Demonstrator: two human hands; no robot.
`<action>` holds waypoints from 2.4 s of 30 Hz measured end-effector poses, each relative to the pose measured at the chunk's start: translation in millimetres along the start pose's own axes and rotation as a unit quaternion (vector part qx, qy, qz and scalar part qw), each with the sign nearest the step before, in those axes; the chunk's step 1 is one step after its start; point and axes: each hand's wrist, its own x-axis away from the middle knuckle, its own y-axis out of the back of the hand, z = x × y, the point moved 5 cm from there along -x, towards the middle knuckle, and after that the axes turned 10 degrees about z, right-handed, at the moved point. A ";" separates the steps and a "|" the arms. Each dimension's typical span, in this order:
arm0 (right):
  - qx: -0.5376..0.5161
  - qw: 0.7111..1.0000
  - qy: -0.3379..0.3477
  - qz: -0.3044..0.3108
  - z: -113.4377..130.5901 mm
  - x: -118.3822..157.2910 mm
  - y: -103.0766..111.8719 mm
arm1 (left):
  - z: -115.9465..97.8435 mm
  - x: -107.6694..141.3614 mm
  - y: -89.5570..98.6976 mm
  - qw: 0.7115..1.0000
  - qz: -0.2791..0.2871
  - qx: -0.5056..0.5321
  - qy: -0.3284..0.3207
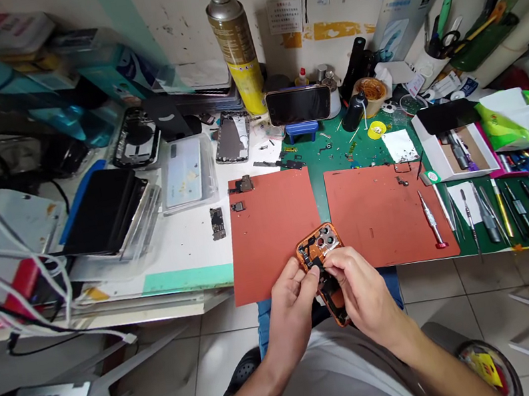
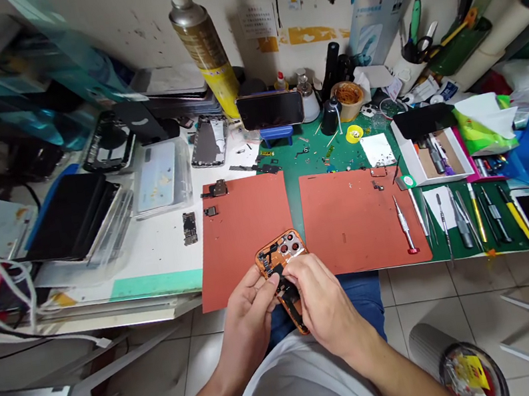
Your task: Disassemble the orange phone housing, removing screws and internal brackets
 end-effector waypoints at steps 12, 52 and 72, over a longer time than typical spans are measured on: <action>0.030 0.998 0.029 0.048 1.6 -16.2 23.4 | -5.8 -0.3 -1.2 0.995 0.093 0.018 0.016; -0.042 0.945 -0.280 -0.165 -59.0 8.5 133.7 | -5.6 -4.1 25.5 0.991 -0.044 0.093 0.088; 0.024 0.947 -0.316 -0.055 -143.9 -143.1 179.0 | 4.0 -1.7 57.8 0.981 -0.123 0.089 0.121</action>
